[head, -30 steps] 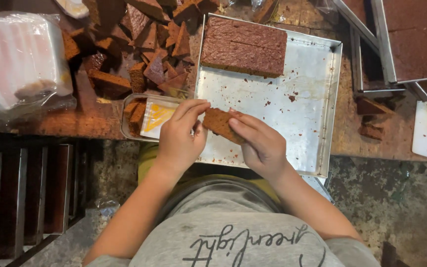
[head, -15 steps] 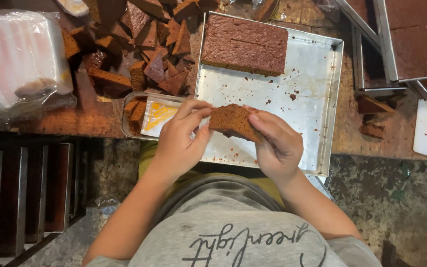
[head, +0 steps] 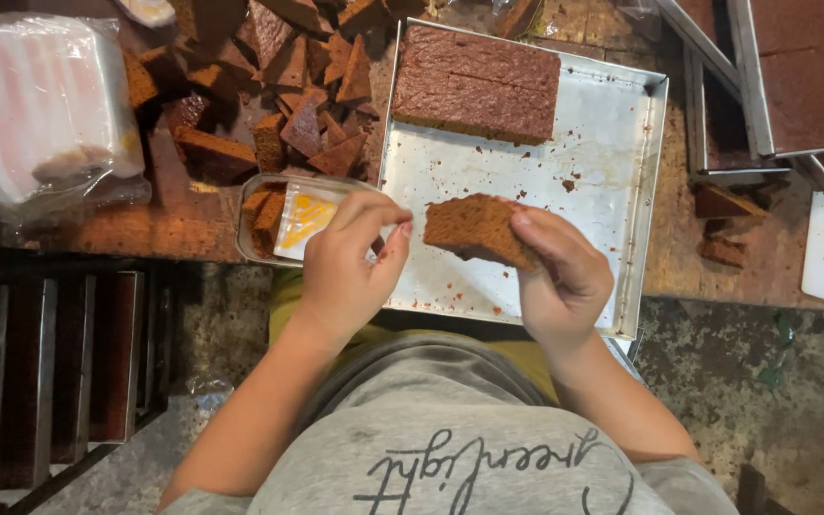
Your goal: Transferring cut cake pieces from a baking tray to a container and a pile on the workbench.
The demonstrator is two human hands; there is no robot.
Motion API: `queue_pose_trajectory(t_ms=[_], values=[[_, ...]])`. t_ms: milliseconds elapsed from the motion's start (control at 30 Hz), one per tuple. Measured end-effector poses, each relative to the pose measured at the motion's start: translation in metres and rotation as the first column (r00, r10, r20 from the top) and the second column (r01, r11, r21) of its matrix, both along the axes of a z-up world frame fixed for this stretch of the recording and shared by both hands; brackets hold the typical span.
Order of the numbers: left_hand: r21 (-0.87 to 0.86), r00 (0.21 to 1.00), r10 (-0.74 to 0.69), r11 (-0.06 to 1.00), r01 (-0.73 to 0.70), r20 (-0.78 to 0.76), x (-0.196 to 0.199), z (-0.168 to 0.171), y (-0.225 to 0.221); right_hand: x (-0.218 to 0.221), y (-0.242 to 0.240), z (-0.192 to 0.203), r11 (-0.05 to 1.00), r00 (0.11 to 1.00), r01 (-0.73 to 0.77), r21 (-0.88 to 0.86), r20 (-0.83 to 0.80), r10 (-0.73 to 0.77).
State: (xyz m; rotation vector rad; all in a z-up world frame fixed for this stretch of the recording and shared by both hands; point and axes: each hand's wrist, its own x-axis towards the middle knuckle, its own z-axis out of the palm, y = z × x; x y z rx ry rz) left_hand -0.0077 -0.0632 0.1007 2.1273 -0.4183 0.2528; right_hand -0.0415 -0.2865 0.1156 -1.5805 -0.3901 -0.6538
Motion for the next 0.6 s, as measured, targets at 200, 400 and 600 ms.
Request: queue_pose_trajectory(t_ms=[200,400,600], values=[[0.08,0.992,0.018,0.997,-0.007,-0.129,-0.007,0.017,-0.001,-0.001,0.001,0.003,1.0,0.999,0.0,-0.004,-0.035,0.0],[0.098,0.984,-0.114,0.987,0.128,-0.134,-0.012,0.037,-0.005,0.004,0.03,0.011,0.948,0.997,-0.077,-0.308,-0.016,0.076],[0.193,0.956,-0.223,0.963,0.186,0.188,-0.03,0.015,-0.035,0.012,0.013,-0.014,0.915,0.932,-0.149,-0.375,-0.362,0.003]])
